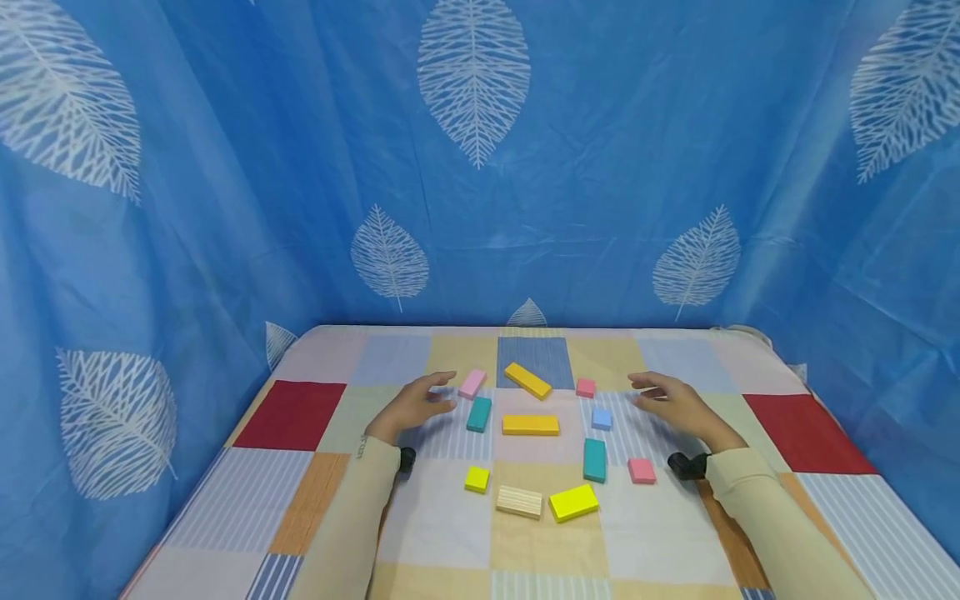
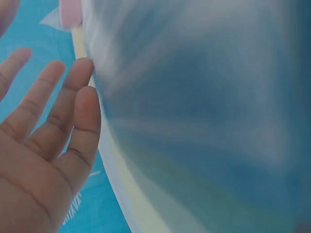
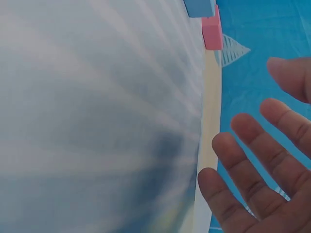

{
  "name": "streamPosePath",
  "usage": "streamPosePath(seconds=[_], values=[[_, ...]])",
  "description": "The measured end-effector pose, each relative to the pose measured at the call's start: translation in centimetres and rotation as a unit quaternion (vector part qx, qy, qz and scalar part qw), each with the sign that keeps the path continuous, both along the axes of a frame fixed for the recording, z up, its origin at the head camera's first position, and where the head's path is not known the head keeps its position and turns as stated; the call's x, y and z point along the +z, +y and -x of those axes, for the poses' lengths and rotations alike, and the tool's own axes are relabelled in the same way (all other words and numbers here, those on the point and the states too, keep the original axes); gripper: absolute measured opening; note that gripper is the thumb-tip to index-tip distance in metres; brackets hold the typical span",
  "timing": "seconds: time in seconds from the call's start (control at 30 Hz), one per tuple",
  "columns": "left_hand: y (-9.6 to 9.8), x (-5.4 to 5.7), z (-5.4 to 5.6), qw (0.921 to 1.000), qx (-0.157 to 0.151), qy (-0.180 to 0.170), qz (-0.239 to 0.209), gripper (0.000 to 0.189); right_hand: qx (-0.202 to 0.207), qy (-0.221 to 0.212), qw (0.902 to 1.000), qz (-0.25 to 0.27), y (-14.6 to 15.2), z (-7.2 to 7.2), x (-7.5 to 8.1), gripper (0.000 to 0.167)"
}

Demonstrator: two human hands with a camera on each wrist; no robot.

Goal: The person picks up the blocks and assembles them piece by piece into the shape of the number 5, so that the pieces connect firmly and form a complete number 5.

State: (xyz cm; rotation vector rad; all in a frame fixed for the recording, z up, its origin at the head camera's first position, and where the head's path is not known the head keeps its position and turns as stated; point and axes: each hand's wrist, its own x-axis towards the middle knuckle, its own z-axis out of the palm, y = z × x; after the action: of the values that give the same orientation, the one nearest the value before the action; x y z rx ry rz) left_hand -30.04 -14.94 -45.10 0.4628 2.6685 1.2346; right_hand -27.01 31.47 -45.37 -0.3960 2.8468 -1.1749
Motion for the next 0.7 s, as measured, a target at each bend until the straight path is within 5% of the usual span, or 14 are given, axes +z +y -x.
streamPosePath(seconds=[0.47,0.7], values=[[1.3,0.6,2.0,0.9965,0.038,-0.059,0.045,0.062,0.03,-0.03,0.9991,-0.007,-1.9,2.4,0.8,0.048],[1.6,0.7,3.1,0.9965,0.01,-0.079,0.026,0.067,0.032,-0.059,0.9978,-0.005,-2.7,2.8,1.1,0.047]])
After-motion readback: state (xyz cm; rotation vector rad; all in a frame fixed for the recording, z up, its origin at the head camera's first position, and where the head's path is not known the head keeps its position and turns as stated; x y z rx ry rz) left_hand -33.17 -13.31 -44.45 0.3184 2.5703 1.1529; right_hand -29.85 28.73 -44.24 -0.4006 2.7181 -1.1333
